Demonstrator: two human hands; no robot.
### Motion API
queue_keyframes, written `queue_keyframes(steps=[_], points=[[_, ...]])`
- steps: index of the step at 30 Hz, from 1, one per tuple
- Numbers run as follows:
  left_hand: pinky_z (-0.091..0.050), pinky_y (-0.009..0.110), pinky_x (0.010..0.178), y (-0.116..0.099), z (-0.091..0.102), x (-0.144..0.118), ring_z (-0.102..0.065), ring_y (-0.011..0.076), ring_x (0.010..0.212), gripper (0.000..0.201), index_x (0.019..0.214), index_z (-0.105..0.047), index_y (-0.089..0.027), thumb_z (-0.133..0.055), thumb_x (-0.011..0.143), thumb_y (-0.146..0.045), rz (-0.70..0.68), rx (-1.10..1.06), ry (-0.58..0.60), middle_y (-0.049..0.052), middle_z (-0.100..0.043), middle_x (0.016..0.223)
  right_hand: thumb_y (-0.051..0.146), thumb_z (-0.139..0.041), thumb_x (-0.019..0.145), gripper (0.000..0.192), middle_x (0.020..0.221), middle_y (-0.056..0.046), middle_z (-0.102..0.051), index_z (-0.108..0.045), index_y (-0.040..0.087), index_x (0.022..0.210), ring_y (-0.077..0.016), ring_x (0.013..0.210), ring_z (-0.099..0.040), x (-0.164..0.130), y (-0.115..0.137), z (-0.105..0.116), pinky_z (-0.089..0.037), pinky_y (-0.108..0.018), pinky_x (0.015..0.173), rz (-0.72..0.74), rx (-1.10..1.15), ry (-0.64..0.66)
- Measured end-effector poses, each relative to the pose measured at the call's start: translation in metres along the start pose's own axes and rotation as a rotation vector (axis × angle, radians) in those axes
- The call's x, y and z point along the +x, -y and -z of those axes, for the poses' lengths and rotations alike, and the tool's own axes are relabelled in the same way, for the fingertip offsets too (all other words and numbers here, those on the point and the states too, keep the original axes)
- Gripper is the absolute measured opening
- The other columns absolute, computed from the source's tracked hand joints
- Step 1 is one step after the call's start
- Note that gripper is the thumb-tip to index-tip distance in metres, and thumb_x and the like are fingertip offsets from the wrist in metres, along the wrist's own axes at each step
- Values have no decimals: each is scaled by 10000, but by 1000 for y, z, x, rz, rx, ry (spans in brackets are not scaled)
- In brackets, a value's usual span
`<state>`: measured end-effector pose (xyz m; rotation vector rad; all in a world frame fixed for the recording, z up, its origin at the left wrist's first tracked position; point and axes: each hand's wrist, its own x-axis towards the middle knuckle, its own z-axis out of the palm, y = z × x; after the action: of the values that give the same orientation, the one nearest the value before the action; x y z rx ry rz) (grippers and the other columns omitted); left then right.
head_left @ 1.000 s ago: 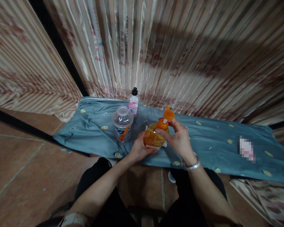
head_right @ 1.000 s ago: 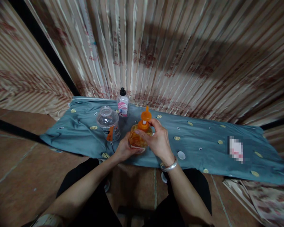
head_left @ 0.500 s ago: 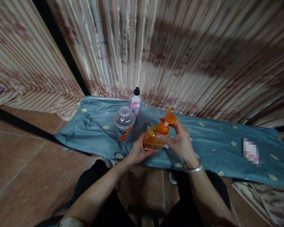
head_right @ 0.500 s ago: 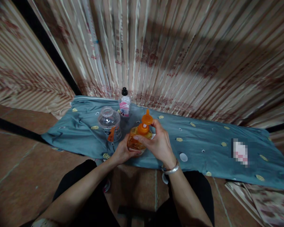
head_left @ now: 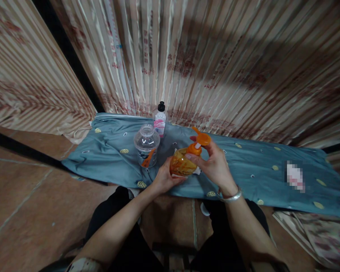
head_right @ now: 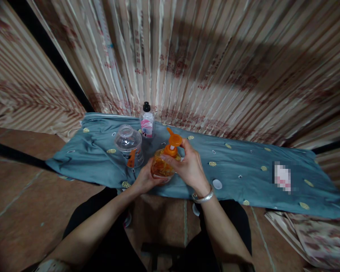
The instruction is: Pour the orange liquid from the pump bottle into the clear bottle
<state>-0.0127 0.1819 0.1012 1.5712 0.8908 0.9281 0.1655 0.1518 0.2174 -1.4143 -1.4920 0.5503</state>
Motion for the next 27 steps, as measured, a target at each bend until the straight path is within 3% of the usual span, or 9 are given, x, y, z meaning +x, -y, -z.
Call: queue_keyframes(steps=[6, 8, 11, 13, 17, 20, 24, 27], points=[[-608, 447, 997, -3, 0, 0, -768, 296, 1128, 772, 1298, -560, -210, -949, 654, -382, -1, 8, -2, 85, -776, 1227, 629, -759, 912, 463, 1320, -79, -764, -729, 290, 1226, -301, 1307, -676, -1, 2, 8, -502, -473, 1165, 15, 145, 237], [-602, 455, 1010, -1, 0, 0, -763, 299, 1143, 776, 1303, -556, -211, -947, 653, -373, -2, 8, -10, 89, -772, 1240, 635, -797, 873, 516, 1312, -82, -762, -712, 285, 1242, -312, 1316, -671, 0, 3, 7, -508, -478, 1158, 16, 128, 201], [-600, 459, 1016, 1, 0, 1, -758, 300, 1153, 806, 1313, -552, -211, -956, 634, -367, -1, 11, -23, 89, -767, 1245, 633, -885, 772, 610, 1245, -86, -775, -692, 269, 1222, -337, 1278, -684, 1, 2, 2, -510, -512, 1151, -5, 27, 20], [-605, 453, 1007, 1, 1, 1, -763, 295, 1133, 814, 1316, -550, -209, -957, 630, -371, 0, 12, -22, 82, -773, 1224, 620, -904, 754, 573, 1201, -78, -783, -700, 264, 1153, -343, 1256, -690, 0, 0, -1, -500, -527, 1159, -25, -23, -56], [-604, 450, 1014, -1, 1, 1, -763, 290, 1139, 796, 1318, -550, -205, -943, 646, -369, -4, 12, -18, 87, -774, 1240, 585, -806, 882, 406, 1237, -64, -776, -708, 277, 1127, -306, 1253, -695, -5, -3, 4, -511, -481, 1146, -4, 68, 69], [-601, 462, 1024, -1, 1, 0, -761, 301, 1153, 806, 1315, -553, -204, -954, 633, -364, -2, 9, -21, 91, -775, 1247, 576, -759, 925, 400, 1290, -64, -762, -701, 288, 1196, -289, 1262, -694, -6, -3, 7, -516, -453, 1137, 17, 119, 171], [-600, 465, 1023, 0, 1, -1, -761, 299, 1149, 804, 1309, -561, -209, -963, 629, -362, 6, 11, -27, 87, -774, 1244, 611, -859, 803, 552, 1217, -69, -777, -683, 267, 1197, -311, 1190, -716, -3, 3, 0, -511, -494, 1135, -5, 5, 8], [-610, 457, 1002, 0, 1, -1, -768, 292, 1128, 794, 1314, -561, -209, -953, 641, -362, 7, 2, -18, 80, -780, 1226, 612, -888, 765, 527, 1123, -61, -792, -696, 261, 1107, -321, 1123, -733, -3, 6, -4, -530, -517, 1109, -23, -56, -88]])
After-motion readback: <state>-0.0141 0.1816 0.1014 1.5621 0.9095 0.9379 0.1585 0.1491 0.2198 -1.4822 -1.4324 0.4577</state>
